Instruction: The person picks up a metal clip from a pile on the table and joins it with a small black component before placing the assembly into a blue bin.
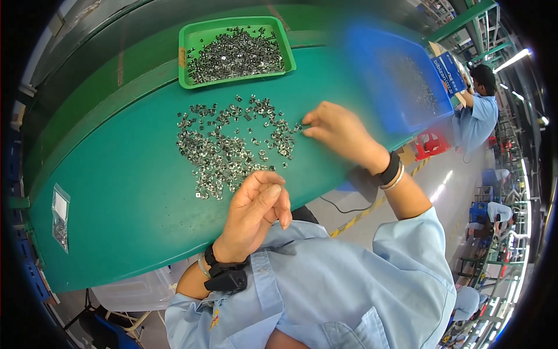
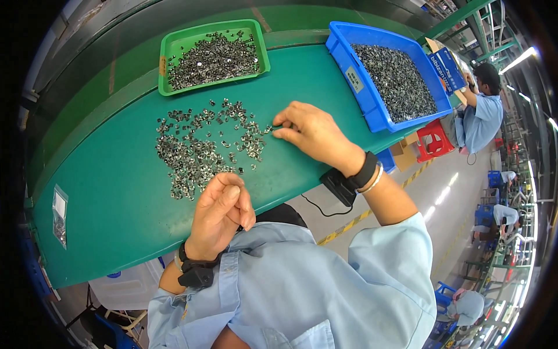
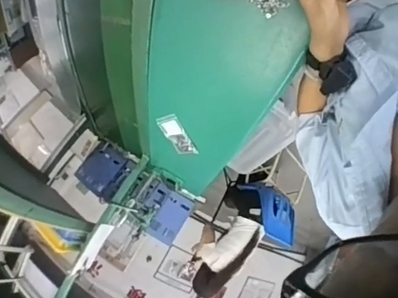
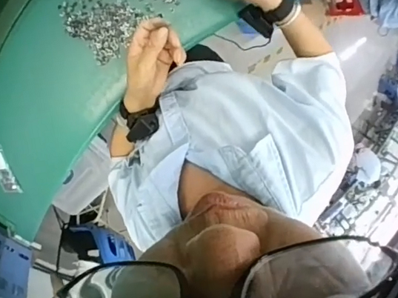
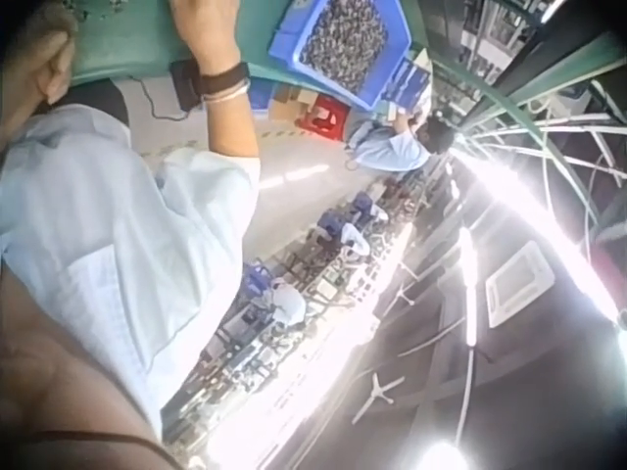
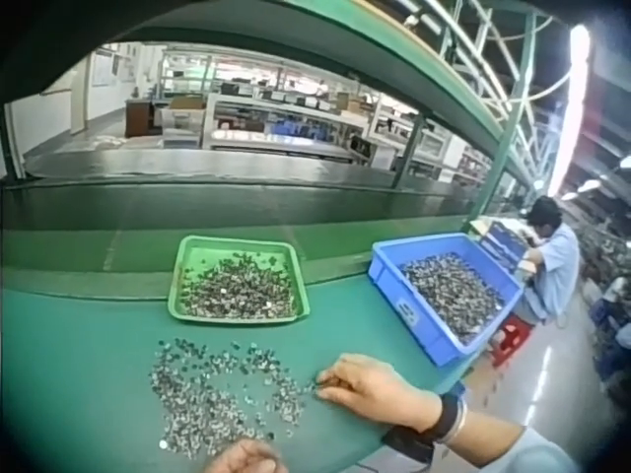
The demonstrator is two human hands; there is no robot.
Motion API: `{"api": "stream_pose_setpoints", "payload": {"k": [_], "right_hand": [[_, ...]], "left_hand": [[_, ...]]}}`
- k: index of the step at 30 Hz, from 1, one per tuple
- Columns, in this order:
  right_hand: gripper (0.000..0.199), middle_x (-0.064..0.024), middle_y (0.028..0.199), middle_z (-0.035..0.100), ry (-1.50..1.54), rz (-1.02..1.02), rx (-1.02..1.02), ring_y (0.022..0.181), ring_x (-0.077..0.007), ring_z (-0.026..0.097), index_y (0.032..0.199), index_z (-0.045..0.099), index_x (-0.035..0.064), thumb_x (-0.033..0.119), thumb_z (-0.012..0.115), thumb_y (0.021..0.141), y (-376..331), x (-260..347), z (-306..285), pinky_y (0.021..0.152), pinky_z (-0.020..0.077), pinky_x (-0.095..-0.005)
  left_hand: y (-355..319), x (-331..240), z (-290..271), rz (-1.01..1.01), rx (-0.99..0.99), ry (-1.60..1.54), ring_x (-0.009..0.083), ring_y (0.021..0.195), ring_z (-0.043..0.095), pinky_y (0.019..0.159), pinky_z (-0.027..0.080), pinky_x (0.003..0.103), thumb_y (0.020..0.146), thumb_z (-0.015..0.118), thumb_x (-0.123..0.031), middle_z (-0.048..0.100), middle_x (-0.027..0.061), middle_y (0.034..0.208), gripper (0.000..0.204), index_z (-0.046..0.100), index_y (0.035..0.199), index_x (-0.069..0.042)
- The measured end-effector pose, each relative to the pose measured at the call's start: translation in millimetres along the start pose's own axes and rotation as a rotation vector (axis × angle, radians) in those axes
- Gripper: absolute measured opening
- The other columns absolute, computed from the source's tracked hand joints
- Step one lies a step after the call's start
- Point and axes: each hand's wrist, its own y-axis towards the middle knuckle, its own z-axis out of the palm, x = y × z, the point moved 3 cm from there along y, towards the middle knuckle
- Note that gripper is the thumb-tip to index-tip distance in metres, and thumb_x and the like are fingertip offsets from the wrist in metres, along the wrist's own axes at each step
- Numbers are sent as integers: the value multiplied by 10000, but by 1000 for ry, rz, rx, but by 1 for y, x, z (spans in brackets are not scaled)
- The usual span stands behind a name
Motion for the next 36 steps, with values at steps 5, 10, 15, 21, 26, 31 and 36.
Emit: {"api": "stream_pose_setpoints", "payload": {"k": [5, 10, 15, 21, 26, 31, 36], "right_hand": [[144, -70, 812, 575, -66, -174, -80, 771, -229, 574, 914, 623, 64, 75, 662, 775, 2, 5, 5, 693, 467, -320], [149, -71, 834, 585, 139, -149, -80, 777, -227, 578, 898, 626, 52, 55, 671, 757, -15, 17, -3, 681, 464, -320], [144, -84, 832, 602, 310, -289, -97, 765, -232, 586, 881, 628, 25, 26, 674, 745, -35, 53, -3, 649, 468, -326], [147, -93, 818, 619, 265, -451, -139, 757, -227, 597, 885, 633, 5, -7, 672, 743, -38, 66, 5, 633, 478, -321], [176, -87, 817, 621, 432, -378, -207, 759, -229, 597, 901, 641, 16, -27, 674, 734, -43, 65, 13, 637, 484, -309], [213, -82, 831, 615, 465, -348, -283, 758, -229, 595, 910, 636, 27, -38, 692, 715, -48, 67, 15, 630, 484, -308], [242, -80, 837, 604, 350, -421, -340, 744, -228, 588, 904, 623, 35, -35, 715, 692, -50, 65, 17, 609, 478, -312]], "left_hand": [[1, 0, 3, 37, -27, 34, 147, 584, 531, 544, 464, 301, 969, 433, -140, 544, 86, 775, 154, 471, 1084, -45], [2, 1, 10, 37, -107, 134, 146, 598, 541, 548, 465, 288, 966, 455, -167, 547, 79, 782, 175, 476, 1080, -35], [8, 5, 24, 24, -188, 280, 143, 611, 548, 548, 461, 271, 965, 469, -200, 548, 71, 783, 197, 479, 1056, -26], [10, 11, 17, 5, -87, 92, 126, 631, 556, 559, 465, 264, 959, 494, -202, 579, 60, 799, 199, 489, 1058, -28], [9, 8, 20, 6, -47, 40, 126, 625, 556, 552, 462, 265, 956, 500, -195, 587, 63, 786, 205, 514, 1058, -17], [5, 7, 19, 50, -105, 133, 131, 606, 556, 544, 460, 258, 957, 499, -195, 595, 73, 785, 234, 531, 1081, 0], [1, 8, 16, 50, -198, 268, 135, 598, 560, 538, 461, 248, 955, 503, -198, 599, 80, 787, 250, 529, 1092, 9]]}}
